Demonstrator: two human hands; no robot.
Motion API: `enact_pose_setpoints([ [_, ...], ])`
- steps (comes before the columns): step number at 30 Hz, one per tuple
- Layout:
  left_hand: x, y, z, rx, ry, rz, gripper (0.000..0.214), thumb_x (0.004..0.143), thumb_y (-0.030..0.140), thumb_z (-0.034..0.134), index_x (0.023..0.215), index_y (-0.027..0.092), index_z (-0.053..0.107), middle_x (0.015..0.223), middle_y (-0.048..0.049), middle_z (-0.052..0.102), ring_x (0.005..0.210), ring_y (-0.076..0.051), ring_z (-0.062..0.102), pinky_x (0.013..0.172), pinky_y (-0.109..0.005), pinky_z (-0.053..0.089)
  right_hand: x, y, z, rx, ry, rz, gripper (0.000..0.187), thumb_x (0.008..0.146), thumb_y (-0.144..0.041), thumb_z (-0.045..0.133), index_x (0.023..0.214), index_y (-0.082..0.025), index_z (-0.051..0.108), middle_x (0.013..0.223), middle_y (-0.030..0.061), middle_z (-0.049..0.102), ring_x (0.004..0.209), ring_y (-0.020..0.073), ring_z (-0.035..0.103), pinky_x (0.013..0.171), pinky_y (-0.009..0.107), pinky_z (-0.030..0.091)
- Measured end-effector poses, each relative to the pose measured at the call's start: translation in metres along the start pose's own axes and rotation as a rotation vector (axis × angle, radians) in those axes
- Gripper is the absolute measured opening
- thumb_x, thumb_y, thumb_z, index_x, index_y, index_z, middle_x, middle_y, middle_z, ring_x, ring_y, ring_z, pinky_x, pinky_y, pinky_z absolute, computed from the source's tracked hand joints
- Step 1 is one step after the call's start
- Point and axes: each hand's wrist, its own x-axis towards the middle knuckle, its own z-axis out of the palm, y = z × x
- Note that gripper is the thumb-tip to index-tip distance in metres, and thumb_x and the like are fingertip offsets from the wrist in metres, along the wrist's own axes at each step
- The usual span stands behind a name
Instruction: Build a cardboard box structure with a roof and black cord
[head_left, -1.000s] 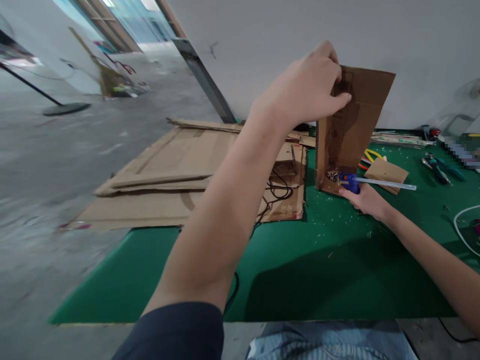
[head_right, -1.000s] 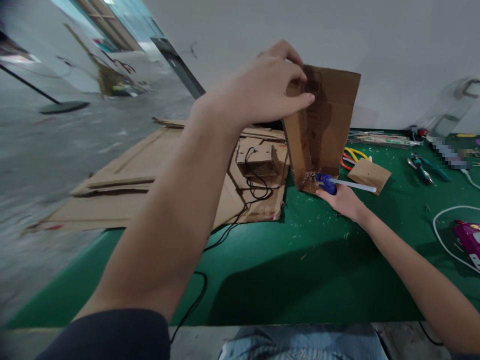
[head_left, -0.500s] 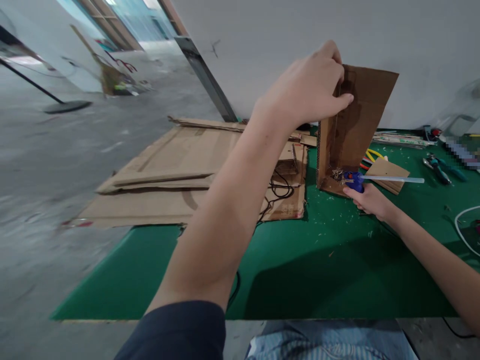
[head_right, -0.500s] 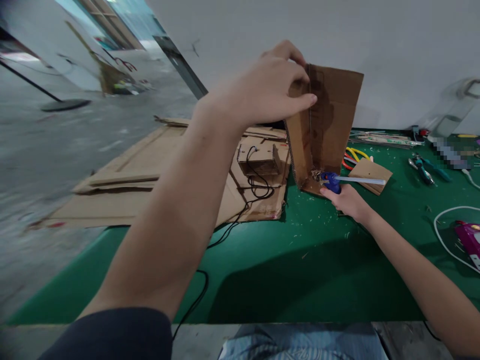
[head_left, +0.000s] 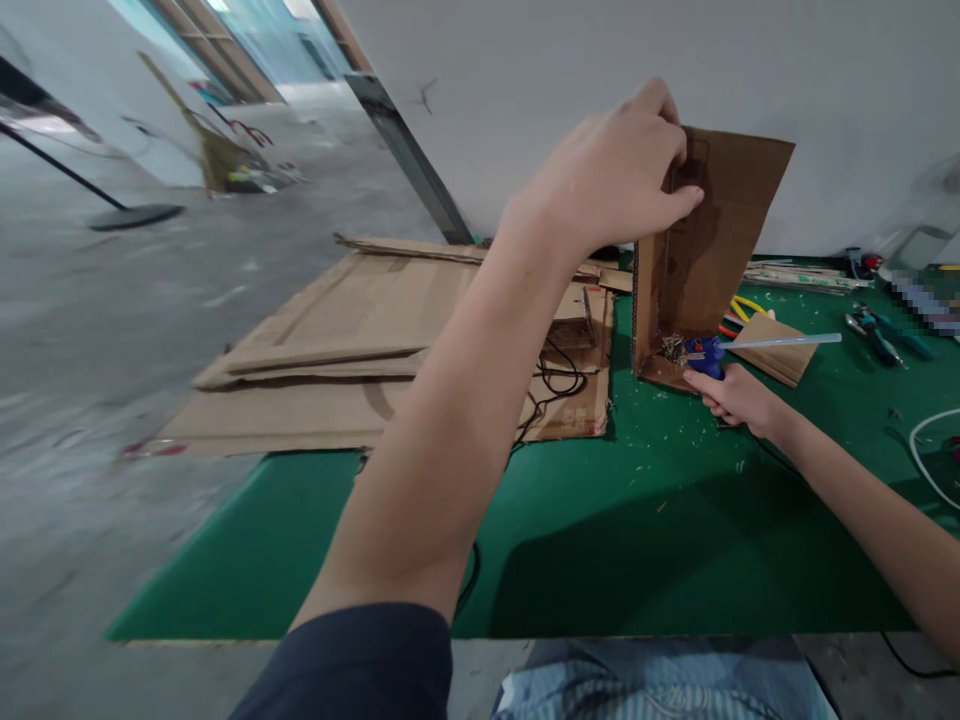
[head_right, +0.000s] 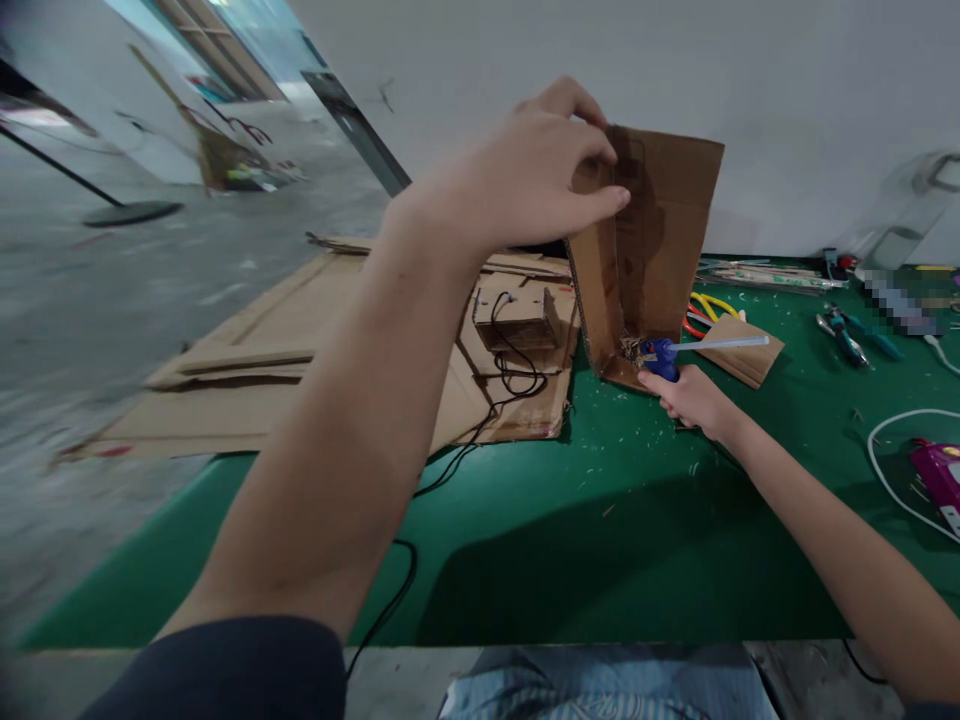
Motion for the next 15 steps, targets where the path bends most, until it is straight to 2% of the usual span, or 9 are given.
enact_pose_setpoints([
  [5,0.0015,-0.0017,0.0010,0.006,0.009,0.011,0.025,0.086,0.040,0.051,0.095,0.026,0.069,0.128,-0.0086,0.054,0.123,-0.032,0.055,0.111,-0.046,0.041,0.0005,0.0002,-0.0004,0.003,-0.008,0.006,0.043,0.080,-0.061,0.062,0.076,-0.021,0.046,0.059,-0.0044,0.041,0.045,0.0062,0.034,0.036,0.019,0.019],
  [11,0.0039,-0.0015,0.0017,0.021,-0.011,0.021,0.032,0.086,0.038,0.052,0.103,0.017,0.070,0.128,-0.0141,0.054,0.124,-0.035,0.054,0.111,-0.049,0.041,0.0003,0.0019,-0.0010,-0.009,0.005,0.000,0.044,0.080,-0.060,0.062,0.072,-0.022,0.042,0.058,-0.0045,0.040,0.045,0.0062,0.033,0.036,0.019,0.018],
  [15,0.0034,0.0013,-0.0021,0.035,-0.029,0.000,0.027,0.087,0.037,0.052,0.103,0.024,0.069,0.128,-0.0110,0.054,0.124,-0.033,0.056,0.109,-0.046,0.043,0.0001,0.0025,-0.0012,-0.010,0.007,-0.009,0.044,0.080,-0.060,0.062,0.071,-0.022,0.043,0.058,-0.0042,0.042,0.045,0.0063,0.034,0.036,0.019,0.019],
])
